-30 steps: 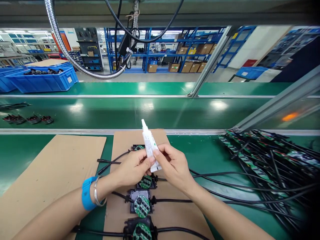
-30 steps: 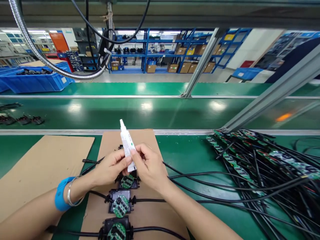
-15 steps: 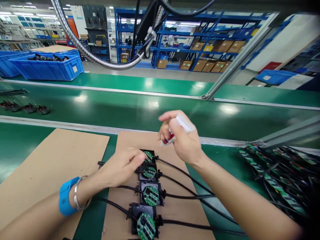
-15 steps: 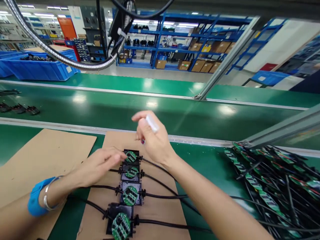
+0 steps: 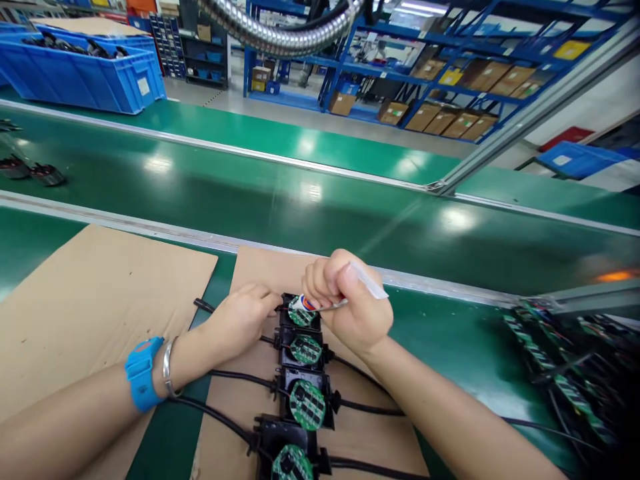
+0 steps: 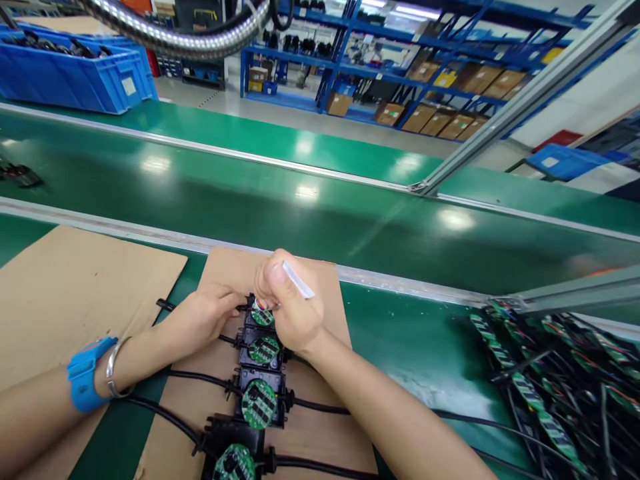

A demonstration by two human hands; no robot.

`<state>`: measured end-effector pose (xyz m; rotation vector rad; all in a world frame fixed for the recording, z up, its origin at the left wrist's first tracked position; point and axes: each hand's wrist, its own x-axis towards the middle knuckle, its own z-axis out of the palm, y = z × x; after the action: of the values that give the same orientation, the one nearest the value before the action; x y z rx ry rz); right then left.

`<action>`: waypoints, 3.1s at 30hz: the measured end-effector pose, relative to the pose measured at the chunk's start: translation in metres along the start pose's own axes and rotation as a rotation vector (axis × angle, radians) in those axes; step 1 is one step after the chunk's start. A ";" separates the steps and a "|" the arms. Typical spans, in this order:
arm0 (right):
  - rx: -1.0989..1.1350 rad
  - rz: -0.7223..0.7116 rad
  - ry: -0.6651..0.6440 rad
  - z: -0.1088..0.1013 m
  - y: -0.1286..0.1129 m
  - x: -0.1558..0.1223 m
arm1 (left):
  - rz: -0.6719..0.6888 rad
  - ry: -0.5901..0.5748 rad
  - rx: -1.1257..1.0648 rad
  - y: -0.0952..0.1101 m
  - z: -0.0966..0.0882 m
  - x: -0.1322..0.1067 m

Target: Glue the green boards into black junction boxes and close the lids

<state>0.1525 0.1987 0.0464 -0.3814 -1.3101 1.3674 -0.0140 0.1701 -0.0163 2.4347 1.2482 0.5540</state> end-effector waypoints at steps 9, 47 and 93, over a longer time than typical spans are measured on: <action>-0.058 0.015 -0.063 0.002 0.012 -0.001 | 0.013 0.020 0.005 -0.003 0.004 0.001; -0.141 0.024 0.047 -0.006 -0.002 -0.003 | 0.012 0.025 0.031 -0.003 -0.002 -0.001; -0.008 0.367 0.067 -0.001 -0.031 -0.029 | 0.331 -0.118 0.289 0.075 0.009 -0.072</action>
<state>0.1775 0.1667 0.0594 -0.6932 -1.2291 1.6374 0.0038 0.0684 -0.0019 2.8958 0.9368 0.3233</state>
